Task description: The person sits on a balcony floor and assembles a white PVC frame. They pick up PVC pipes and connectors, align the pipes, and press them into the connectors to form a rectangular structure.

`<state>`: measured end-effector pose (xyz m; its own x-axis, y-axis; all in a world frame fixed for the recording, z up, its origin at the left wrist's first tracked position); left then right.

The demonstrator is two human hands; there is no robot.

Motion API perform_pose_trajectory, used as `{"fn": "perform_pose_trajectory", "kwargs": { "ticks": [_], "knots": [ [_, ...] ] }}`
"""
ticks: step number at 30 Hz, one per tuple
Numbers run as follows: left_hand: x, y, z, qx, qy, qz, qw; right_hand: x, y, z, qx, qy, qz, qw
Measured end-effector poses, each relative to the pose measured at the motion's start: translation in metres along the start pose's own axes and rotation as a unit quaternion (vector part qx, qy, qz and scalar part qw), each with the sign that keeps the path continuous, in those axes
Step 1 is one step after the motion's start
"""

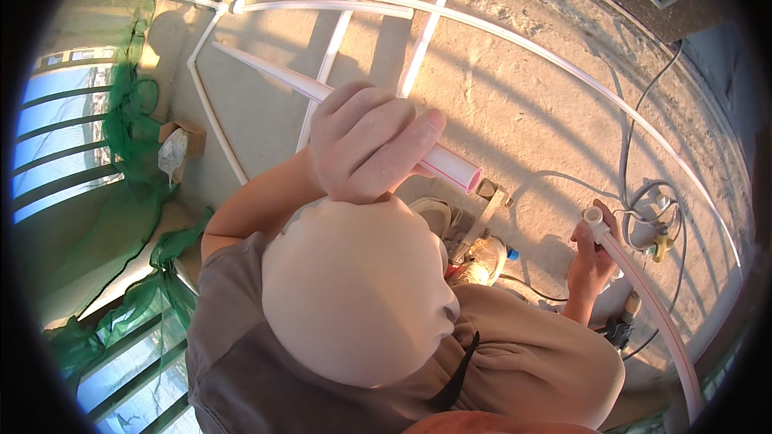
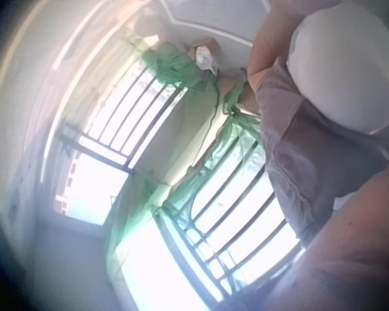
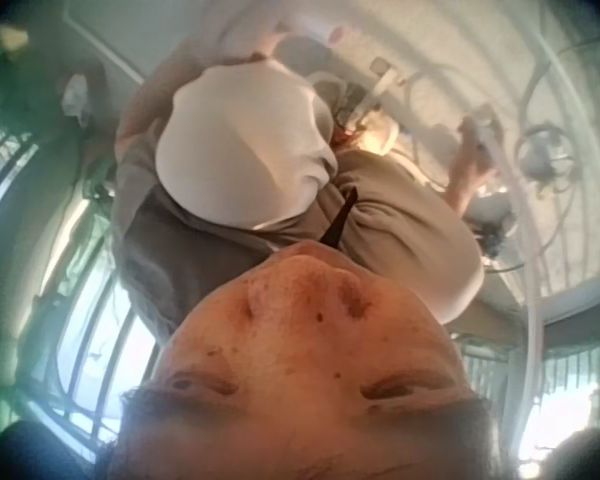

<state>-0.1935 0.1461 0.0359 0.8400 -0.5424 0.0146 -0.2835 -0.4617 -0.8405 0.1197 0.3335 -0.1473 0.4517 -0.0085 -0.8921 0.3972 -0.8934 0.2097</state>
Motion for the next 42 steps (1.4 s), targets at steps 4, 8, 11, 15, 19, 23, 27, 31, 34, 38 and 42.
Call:
{"fn": "perform_pose_trajectory", "kwargs": {
  "ticks": [4,8,11,15,19,23,27,31,34,38,42],
  "knots": [
    [-0.004,0.005,0.005,-0.033,0.029,-0.055,0.998,-0.014,-0.005,-0.002,0.026,0.074,-0.043,0.996],
    [-0.019,0.013,0.029,-0.108,0.133,-0.174,0.97,-0.028,-0.002,0.007,-0.047,0.034,-0.072,0.996],
    [-0.033,0.043,0.076,-0.242,0.249,-0.299,0.889,-0.025,0.005,0.013,-0.099,0.113,-0.073,0.986],
    [-0.029,0.105,0.14,-0.426,0.274,-0.365,0.781,0.02,0.019,0.028,-0.18,0.125,0.025,0.975],
    [-0.02,0.147,0.167,-0.466,0.257,-0.371,0.761,0.06,0.027,0.048,-0.197,0.08,0.07,0.975],
    [-0.011,0.163,0.173,-0.481,0.273,-0.353,0.755,0.096,0.037,0.08,-0.231,0.051,0.127,0.963],
    [-0.006,0.181,0.179,-0.545,0.252,-0.367,0.711,0.103,0.03,0.104,-0.271,0.127,0.071,0.951],
    [-0.006,0.183,0.184,-0.52,0.266,-0.371,0.722,0.1,0.014,0.112,-0.274,0.135,0.037,0.952],
    [-0.005,0.187,0.186,-0.508,0.268,-0.37,0.73,0.097,0.005,0.118,-0.283,0.138,0.032,0.949],
    [0.001,0.19,0.189,-0.518,0.27,-0.358,0.729,0.095,0.0,0.128,-0.328,0.126,0.049,0.935],
    [0.002,0.191,0.191,-0.54,0.263,-0.375,0.706,0.09,-0.004,0.133,-0.351,0.117,0.049,0.928]
  ]
}}
Point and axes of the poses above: each hand's wrist, its own y-axis away from the middle knuckle, its own z-axis out of the palm, x = y × z, the point moved 10 cm from there along -y, towards the middle knuckle, and after that the axes turned 12 degrees about y, right-handed, at the moved point
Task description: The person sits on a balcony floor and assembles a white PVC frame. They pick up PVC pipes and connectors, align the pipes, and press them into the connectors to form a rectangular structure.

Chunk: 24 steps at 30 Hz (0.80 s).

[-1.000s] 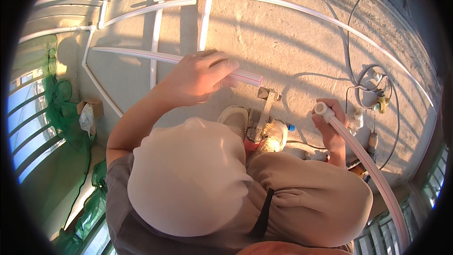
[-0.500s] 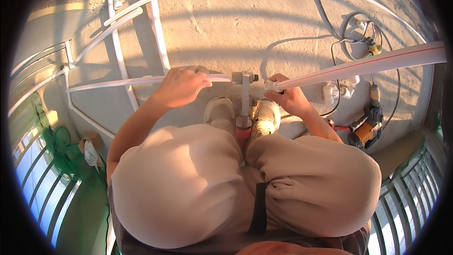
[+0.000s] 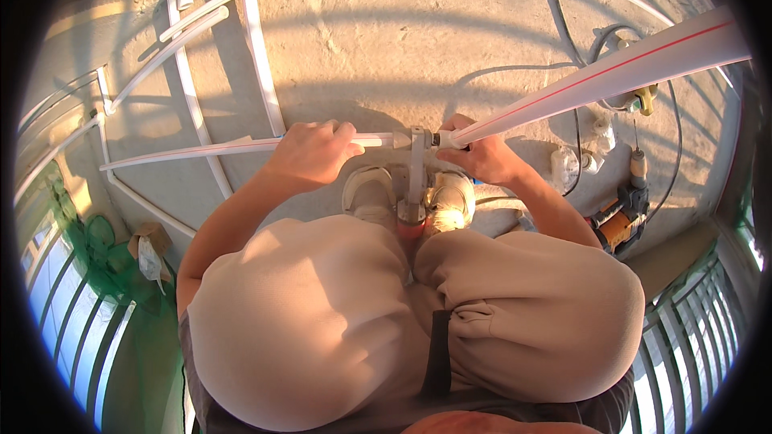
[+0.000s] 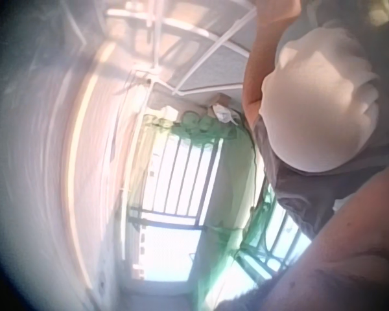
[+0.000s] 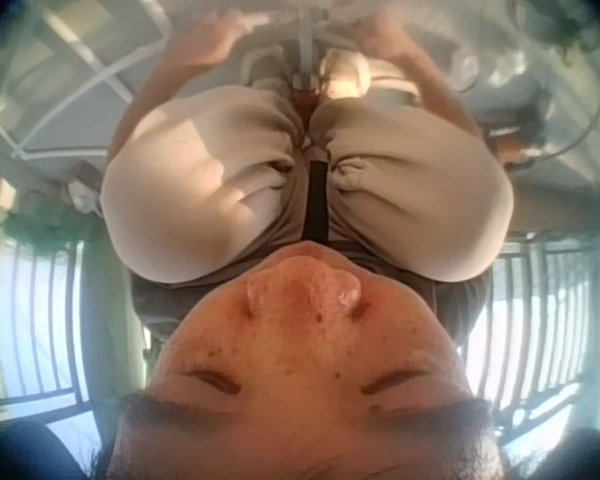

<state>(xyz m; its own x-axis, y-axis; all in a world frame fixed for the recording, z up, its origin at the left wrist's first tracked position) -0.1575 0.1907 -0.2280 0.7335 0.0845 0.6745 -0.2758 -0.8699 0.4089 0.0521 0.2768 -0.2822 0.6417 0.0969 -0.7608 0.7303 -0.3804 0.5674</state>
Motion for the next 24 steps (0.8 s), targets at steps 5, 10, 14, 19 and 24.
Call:
{"fn": "perform_pose_trajectory", "kwargs": {
  "ticks": [5,10,14,19,24],
  "knots": [
    [-0.004,-0.003,-0.001,-0.006,0.02,-0.019,1.0,0.006,-0.005,0.008,-0.047,0.006,0.019,0.999],
    [-0.013,-0.009,0.008,-0.019,0.049,-0.034,0.998,0.007,-0.01,0.013,-0.092,-0.009,0.025,0.995],
    [-0.017,-0.012,0.013,-0.01,0.06,-0.037,0.997,0.005,-0.007,0.017,-0.111,-0.124,0.067,0.984],
    [-0.022,-0.015,0.018,-0.018,0.064,-0.045,0.997,0.006,-0.01,0.021,-0.11,-0.12,0.094,0.982],
    [-0.025,-0.017,0.023,-0.034,0.084,-0.054,0.994,0.011,-0.012,0.028,-0.121,-0.107,0.102,0.982]
  ]
}}
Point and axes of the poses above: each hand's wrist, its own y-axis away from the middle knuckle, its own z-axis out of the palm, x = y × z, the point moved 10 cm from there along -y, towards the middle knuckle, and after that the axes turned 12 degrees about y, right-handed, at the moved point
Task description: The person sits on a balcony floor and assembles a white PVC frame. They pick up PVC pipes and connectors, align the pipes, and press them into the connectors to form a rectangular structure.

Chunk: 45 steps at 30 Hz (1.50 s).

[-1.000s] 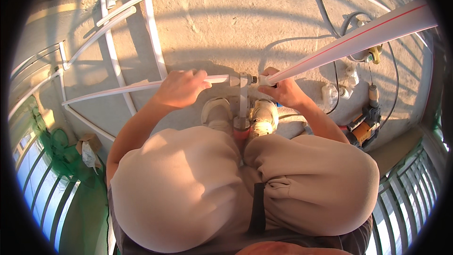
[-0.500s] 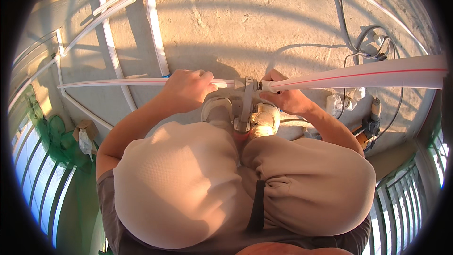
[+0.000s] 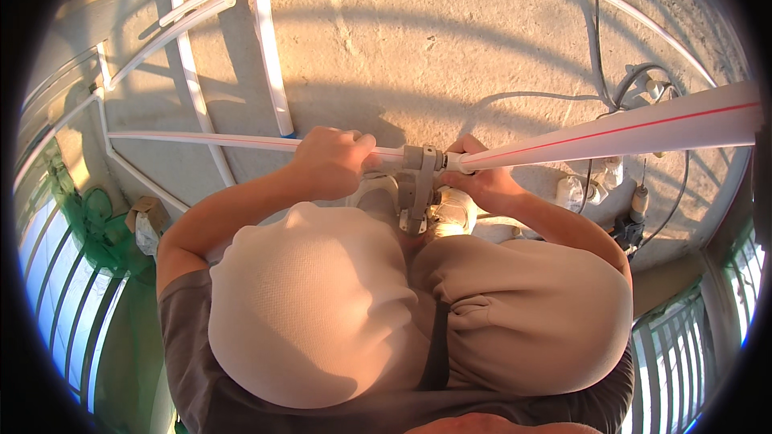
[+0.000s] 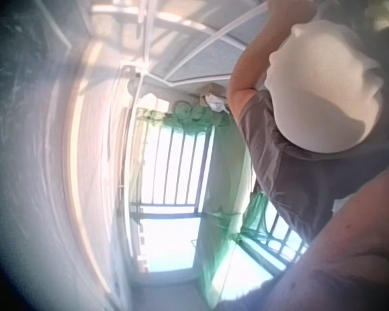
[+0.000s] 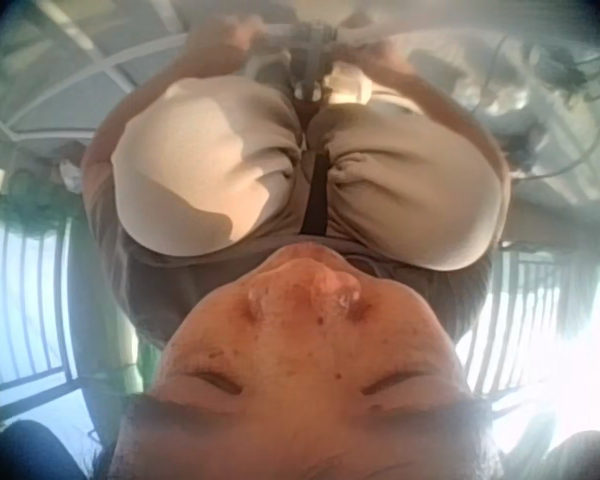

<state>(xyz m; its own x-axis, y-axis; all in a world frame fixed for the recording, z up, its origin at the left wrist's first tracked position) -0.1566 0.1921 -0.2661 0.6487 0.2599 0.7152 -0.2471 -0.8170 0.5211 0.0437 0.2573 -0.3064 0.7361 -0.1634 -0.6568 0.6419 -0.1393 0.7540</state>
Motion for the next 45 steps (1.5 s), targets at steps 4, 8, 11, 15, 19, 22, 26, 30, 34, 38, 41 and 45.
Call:
{"fn": "perform_pose_trajectory", "kwargs": {
  "ticks": [4,8,11,15,19,22,26,30,34,38,41,45],
  "knots": [
    [0.002,-0.001,0.002,-0.012,0.011,0.001,1.0,-0.003,0.001,0.0,-0.016,-0.009,0.025,1.0],
    [0.003,-0.001,0.0,-0.017,-0.003,-0.015,1.0,-0.01,0.002,-0.009,-0.055,0.082,0.036,0.994],
    [0.008,-0.001,-0.005,-0.012,0.015,-0.006,1.0,-0.004,-0.001,-0.011,-0.089,0.158,0.074,0.981],
    [0.009,0.0,-0.006,-0.019,0.01,-0.023,1.0,-0.001,-0.006,-0.006,-0.035,0.1,0.086,0.991],
    [0.011,0.001,-0.004,-0.039,0.02,-0.027,0.999,0.008,-0.003,-0.002,-0.022,0.05,0.101,0.993],
    [0.012,0.001,0.004,-0.073,0.003,-0.049,0.996,0.008,0.001,-0.001,-0.017,0.049,0.099,0.994],
    [0.024,0.003,-0.002,-0.053,-0.001,-0.041,0.998,0.0,0.006,0.004,-0.015,0.079,0.078,0.994],
    [0.024,0.009,-0.002,-0.1,0.01,-0.06,0.993,-0.016,0.006,0.004,0.014,0.087,0.004,0.996],
    [0.025,0.01,-0.003,-0.095,0.011,-0.061,0.994,-0.011,0.005,0.004,0.011,0.077,0.022,0.997],
    [0.031,0.009,-0.005,-0.044,-0.021,-0.024,0.999,-0.011,0.004,0.005,0.011,0.072,0.005,0.997],
    [0.03,0.011,-0.001,-0.039,-0.025,-0.017,0.999,-0.008,0.004,0.007,0.007,0.067,0.014,0.998],
    [0.022,0.009,0.008,-0.057,-0.013,-0.029,0.998,-0.006,0.004,0.006,0.012,0.074,0.033,0.997]
  ]
}}
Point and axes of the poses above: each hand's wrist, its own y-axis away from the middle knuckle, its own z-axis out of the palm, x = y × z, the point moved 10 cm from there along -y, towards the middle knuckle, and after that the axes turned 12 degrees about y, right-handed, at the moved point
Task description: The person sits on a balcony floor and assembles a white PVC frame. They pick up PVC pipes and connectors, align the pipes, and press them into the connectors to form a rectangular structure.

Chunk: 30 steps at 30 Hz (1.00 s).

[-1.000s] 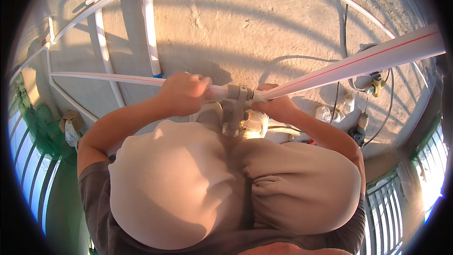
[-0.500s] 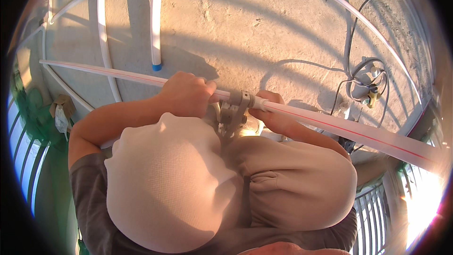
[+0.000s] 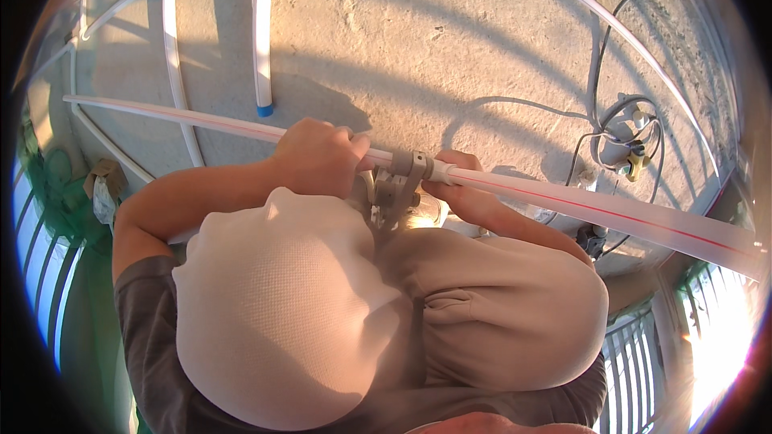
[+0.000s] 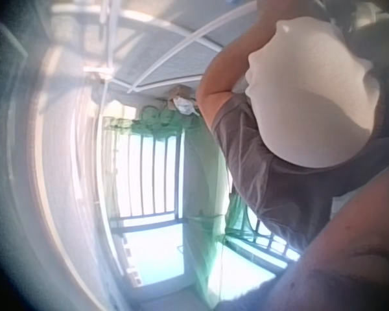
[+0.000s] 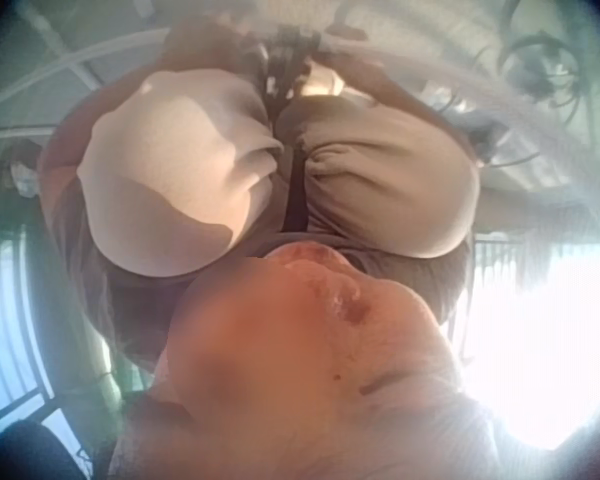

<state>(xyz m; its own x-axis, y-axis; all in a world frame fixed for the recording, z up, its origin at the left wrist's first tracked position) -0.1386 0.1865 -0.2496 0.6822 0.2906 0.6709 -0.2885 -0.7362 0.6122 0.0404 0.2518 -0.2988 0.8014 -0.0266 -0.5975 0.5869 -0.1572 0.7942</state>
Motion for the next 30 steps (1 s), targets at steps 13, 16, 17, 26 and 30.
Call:
{"fn": "perform_pose_trajectory", "kwargs": {
  "ticks": [13,16,17,26,30],
  "knots": [
    [0.001,0.001,0.003,0.001,-0.023,0.007,1.0,0.001,0.002,0.002,-0.001,0.027,0.017,0.999],
    [0.004,0.0,-0.003,0.023,-0.015,0.015,1.0,-0.002,0.001,-0.001,0.01,0.063,-0.004,0.998],
    [0.006,0.0,-0.006,0.039,-0.008,0.018,0.999,-0.003,0.001,-0.002,0.018,0.057,-0.012,0.998],
    [0.015,0.002,-0.002,0.082,-0.064,0.056,0.993,0.008,-0.002,0.003,0.027,-0.093,-0.058,0.994],
    [0.019,0.005,0.0,0.097,-0.084,0.071,0.989,0.012,-0.004,0.004,0.049,-0.13,-0.073,0.988]
  ]
}}
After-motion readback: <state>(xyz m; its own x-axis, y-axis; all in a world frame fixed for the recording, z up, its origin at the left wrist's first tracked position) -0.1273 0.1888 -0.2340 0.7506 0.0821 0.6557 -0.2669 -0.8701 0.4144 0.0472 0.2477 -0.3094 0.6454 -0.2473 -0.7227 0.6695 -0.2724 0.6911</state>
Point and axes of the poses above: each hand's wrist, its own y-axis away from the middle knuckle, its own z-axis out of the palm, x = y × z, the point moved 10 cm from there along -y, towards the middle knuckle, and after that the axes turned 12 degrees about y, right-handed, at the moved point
